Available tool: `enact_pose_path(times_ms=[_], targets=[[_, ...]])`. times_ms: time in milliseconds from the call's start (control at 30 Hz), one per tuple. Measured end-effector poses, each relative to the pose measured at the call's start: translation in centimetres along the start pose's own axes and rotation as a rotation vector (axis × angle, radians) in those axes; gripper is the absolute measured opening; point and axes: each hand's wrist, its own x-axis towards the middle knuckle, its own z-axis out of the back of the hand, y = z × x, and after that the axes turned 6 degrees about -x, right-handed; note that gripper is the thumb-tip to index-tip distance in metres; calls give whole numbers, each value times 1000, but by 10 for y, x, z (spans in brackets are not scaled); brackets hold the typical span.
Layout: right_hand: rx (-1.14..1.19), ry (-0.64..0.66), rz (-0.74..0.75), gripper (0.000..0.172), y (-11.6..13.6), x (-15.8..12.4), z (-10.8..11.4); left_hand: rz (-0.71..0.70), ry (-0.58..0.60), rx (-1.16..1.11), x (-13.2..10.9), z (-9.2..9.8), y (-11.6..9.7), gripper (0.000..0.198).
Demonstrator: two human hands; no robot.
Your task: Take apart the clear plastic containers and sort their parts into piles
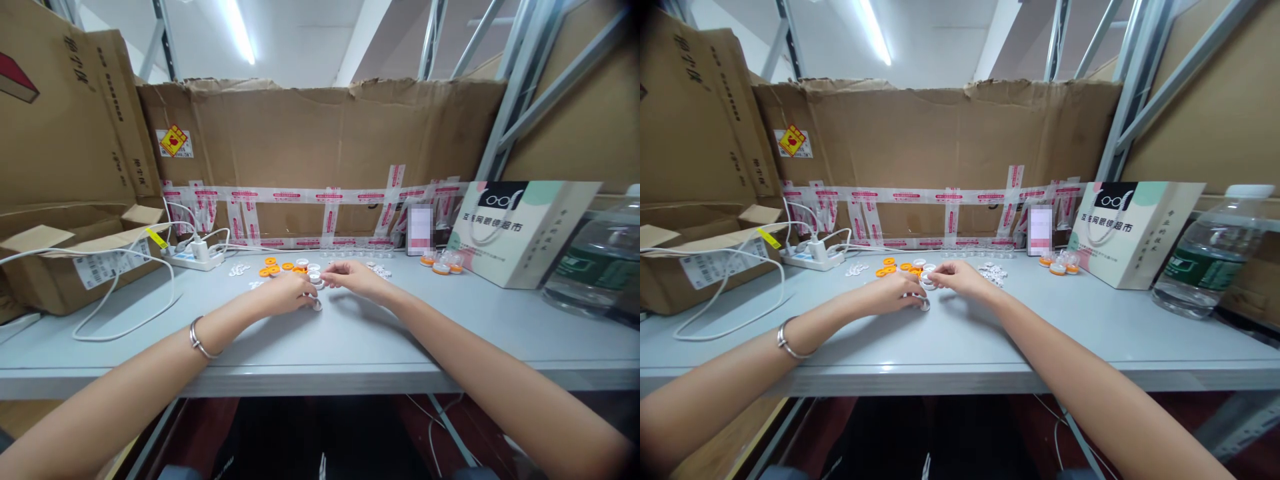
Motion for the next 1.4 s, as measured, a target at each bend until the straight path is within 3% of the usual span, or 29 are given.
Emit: enact_pose_path(times_ms=[133, 333, 533, 833, 967, 1067, 1200, 1300, 1400], targets=[[-11, 3, 15, 21, -1, 1, 0, 17, -33, 6, 1, -10, -4, 22], [2, -12, 26, 22, -3, 2, 1, -40, -227, -18, -3, -14, -7, 22], [-8, -49, 28, 21, -5, 3, 3, -108, -89, -47, 0, -24, -14, 22], [3, -88, 24, 27, -2, 2, 5, -55, -144, -130, -5, -20, -9, 16], [16, -102, 5, 29, 4, -3, 7, -12, -139, -151, -4, -5, -5, 20], [41, -127, 4, 29, 7, -4, 13, 125, -269, -99, -13, 21, 20, 18], [88, -215, -5, 32, 8, -2, 27, 415, -320, -16, -37, 52, 83, 17], [134, -323, 25, 30, 10, 0, 44, 475, -231, 10, -50, 51, 124, 23], [217, -430, 81, 28, 13, -6, 69, 473, -186, 10, -52, 36, 142, 26]])
